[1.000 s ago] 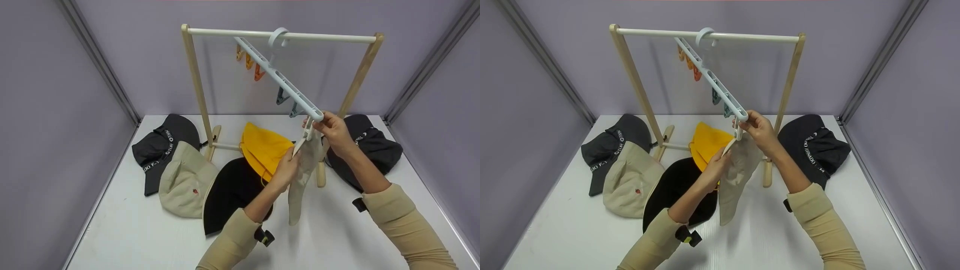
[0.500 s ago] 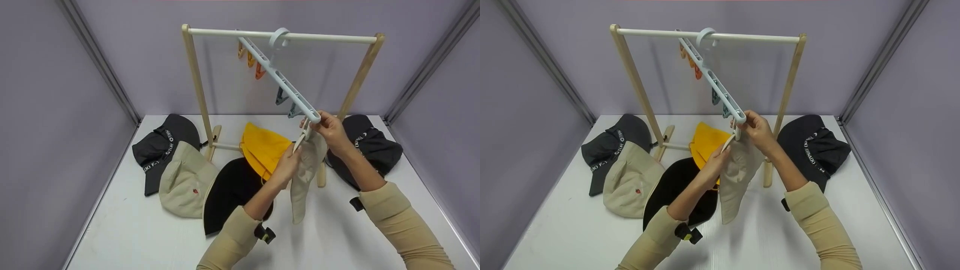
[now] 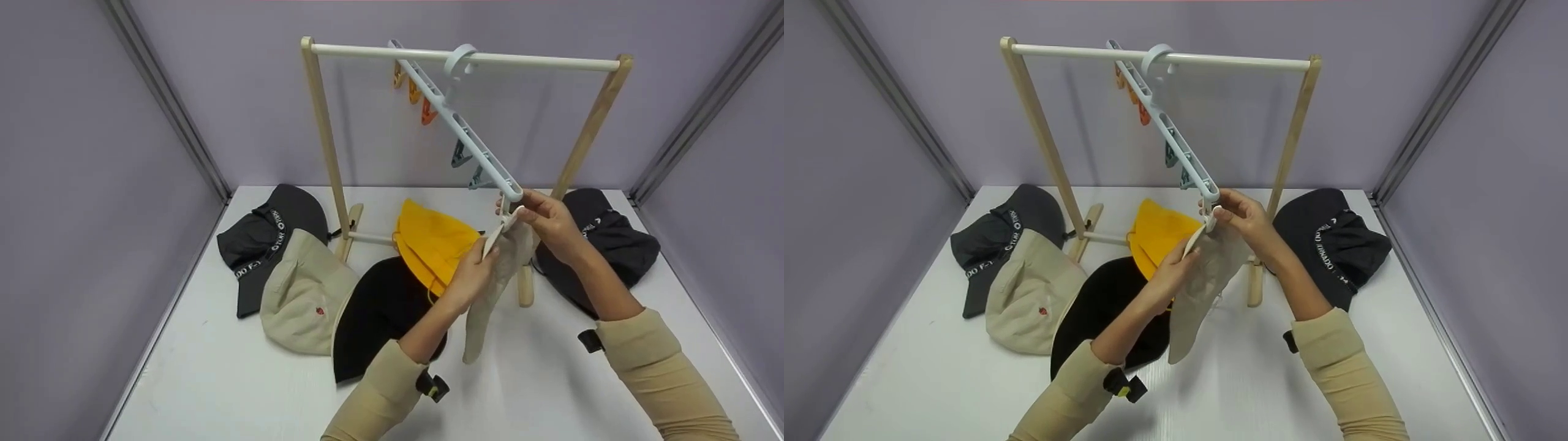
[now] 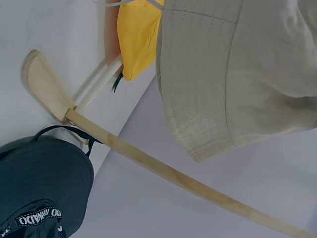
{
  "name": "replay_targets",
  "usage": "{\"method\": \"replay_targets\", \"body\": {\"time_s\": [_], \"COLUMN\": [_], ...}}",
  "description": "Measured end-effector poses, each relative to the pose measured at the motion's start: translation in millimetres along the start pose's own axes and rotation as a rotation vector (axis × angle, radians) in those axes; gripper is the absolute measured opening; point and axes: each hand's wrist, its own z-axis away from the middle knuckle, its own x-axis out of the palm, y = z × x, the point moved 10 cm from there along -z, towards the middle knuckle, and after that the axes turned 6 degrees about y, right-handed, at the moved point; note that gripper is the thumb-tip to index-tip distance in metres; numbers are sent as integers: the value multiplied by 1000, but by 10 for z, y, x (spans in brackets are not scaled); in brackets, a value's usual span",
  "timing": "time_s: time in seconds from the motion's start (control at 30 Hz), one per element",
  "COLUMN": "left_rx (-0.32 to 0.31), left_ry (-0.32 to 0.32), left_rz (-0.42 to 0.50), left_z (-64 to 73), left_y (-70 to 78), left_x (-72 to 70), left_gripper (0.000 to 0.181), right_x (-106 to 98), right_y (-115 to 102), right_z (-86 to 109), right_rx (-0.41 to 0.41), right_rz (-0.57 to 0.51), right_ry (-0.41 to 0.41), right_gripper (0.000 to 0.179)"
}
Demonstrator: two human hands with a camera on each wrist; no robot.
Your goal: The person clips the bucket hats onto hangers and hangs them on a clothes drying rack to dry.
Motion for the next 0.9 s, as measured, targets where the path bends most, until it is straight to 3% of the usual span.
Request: {"method": "replay_targets", "body": {"time_s": [0.23,0.43,0.5,0.67,0.77,0.9], "left_rx": [29,113,135,92,100,149], "left_ry": [54,125,139,143,151,164], "left_rz": [-151,-258,-328,-428,-441,-480], "left_z": [72,226,272,350,372,374], "left_y": [-156,-378,-465,-712,-765,-728], "left_x": [7,41,57,78,83,109], "left_gripper": [47,61,60,42,31,21], "right_x": [-90,-207,-211,-188,-178,-114], "right_y": [39,88,111,158,177,194], "right_z": [5,-45,-64,-77,-43,105], "right_rx": [29,43,54,84,94,123], "right_rz": [-23,-8,3,60,211,598], "right_ry": [77,175,183,183,225,325], "right_gripper": [29,29,29,26,32,56]}}
